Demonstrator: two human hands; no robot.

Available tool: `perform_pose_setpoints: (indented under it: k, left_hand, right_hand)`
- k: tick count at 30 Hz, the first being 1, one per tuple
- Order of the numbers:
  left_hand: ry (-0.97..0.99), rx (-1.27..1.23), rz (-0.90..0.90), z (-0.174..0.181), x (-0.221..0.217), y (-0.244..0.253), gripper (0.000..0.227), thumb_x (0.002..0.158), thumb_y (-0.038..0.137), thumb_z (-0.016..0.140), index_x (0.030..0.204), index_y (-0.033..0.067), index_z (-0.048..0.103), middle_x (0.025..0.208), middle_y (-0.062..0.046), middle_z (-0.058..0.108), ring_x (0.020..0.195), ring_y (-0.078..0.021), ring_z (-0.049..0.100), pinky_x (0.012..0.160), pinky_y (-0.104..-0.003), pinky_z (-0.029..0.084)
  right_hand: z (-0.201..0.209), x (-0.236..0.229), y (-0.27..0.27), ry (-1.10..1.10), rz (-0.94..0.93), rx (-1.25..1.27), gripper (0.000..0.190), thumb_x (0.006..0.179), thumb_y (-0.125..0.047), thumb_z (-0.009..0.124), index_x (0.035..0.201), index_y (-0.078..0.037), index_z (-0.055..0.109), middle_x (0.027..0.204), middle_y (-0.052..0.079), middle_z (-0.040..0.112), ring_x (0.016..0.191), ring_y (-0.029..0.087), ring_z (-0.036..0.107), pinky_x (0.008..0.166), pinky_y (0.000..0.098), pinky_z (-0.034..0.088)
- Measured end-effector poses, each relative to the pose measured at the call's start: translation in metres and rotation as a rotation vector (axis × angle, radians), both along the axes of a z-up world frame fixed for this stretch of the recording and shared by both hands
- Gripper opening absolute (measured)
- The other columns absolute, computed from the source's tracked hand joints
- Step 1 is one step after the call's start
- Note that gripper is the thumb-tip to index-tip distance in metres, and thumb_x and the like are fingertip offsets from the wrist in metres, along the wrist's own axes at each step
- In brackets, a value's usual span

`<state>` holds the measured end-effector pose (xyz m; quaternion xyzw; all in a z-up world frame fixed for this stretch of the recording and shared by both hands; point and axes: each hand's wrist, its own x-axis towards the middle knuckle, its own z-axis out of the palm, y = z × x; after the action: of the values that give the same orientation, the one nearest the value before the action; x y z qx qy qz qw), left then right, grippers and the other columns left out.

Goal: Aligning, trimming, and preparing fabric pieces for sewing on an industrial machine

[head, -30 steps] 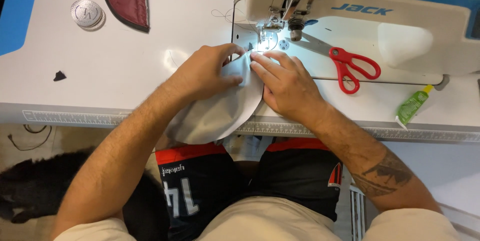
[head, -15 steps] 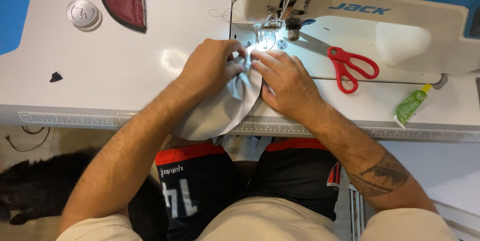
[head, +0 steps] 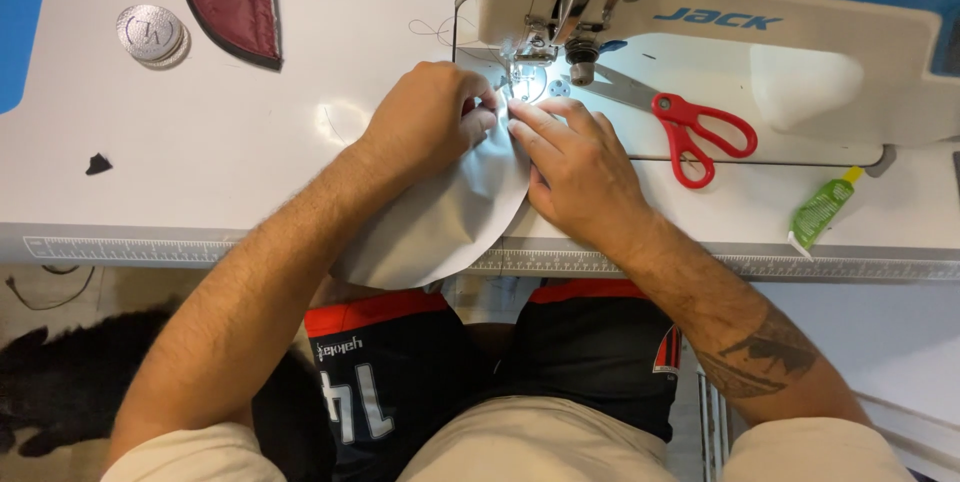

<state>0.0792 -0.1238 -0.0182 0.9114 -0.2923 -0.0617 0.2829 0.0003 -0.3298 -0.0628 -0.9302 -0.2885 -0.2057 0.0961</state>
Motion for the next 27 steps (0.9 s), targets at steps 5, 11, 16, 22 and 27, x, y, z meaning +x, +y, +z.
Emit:
perform_pose_setpoints:
  k: [5,11,16,22,27]
  left_hand:
    - [-0.041,-0.007,0.016,-0.008,0.005,-0.004,0.020,0.087,0.008,0.080,0.106,0.0021,0.079,0.080,-0.019,0.073,0.076,-0.0367,0.076,0.072,-0.045,0.062]
    - [-0.035,-0.011,0.016,0.000,0.000,-0.009,0.018,0.088,0.005,0.078,0.105,-0.0012,0.080,0.078,-0.021,0.072,0.073,-0.0351,0.076,0.072,-0.041,0.063]
    - [-0.007,-0.013,0.016,-0.005,0.003,-0.010,0.020,0.090,0.003,0.076,0.109,-0.0038,0.079,0.080,-0.023,0.073,0.075,-0.0362,0.076,0.073,-0.041,0.063]
    - [0.006,-0.019,0.025,-0.001,0.003,-0.010,0.021,0.090,0.003,0.076,0.110,-0.0037,0.078,0.081,-0.022,0.074,0.075,-0.0355,0.076,0.073,-0.041,0.063]
    - [0.051,-0.041,0.065,-0.002,0.005,-0.013,0.022,0.092,0.004,0.074,0.113,-0.0047,0.077,0.083,-0.022,0.075,0.077,-0.0357,0.077,0.075,-0.041,0.063]
  right_hand:
    - [0.003,0.000,0.002,0.021,-0.013,0.007,0.046,0.089,-0.010,0.065,0.135,-0.008,0.068,0.139,0.010,0.065,0.130,0.030,0.054,0.093,0.0403,0.047]
    - [-0.001,0.002,0.001,0.003,0.005,0.018,0.047,0.090,-0.011,0.064,0.137,-0.008,0.066,0.140,0.010,0.064,0.130,0.030,0.053,0.093,0.0404,0.047]
    - [-0.002,0.002,0.001,-0.003,0.034,0.020,0.050,0.089,-0.009,0.061,0.138,-0.007,0.065,0.142,0.010,0.062,0.130,0.031,0.053,0.090,0.0398,0.046]
    - [0.001,0.000,0.002,0.011,0.007,0.023,0.051,0.086,-0.008,0.062,0.137,-0.006,0.065,0.140,0.010,0.064,0.130,0.030,0.053,0.090,0.0394,0.046]
    - [0.006,-0.001,0.005,0.042,-0.015,0.036,0.050,0.087,-0.008,0.061,0.137,-0.005,0.066,0.139,0.011,0.065,0.130,0.030,0.053,0.092,0.0397,0.045]
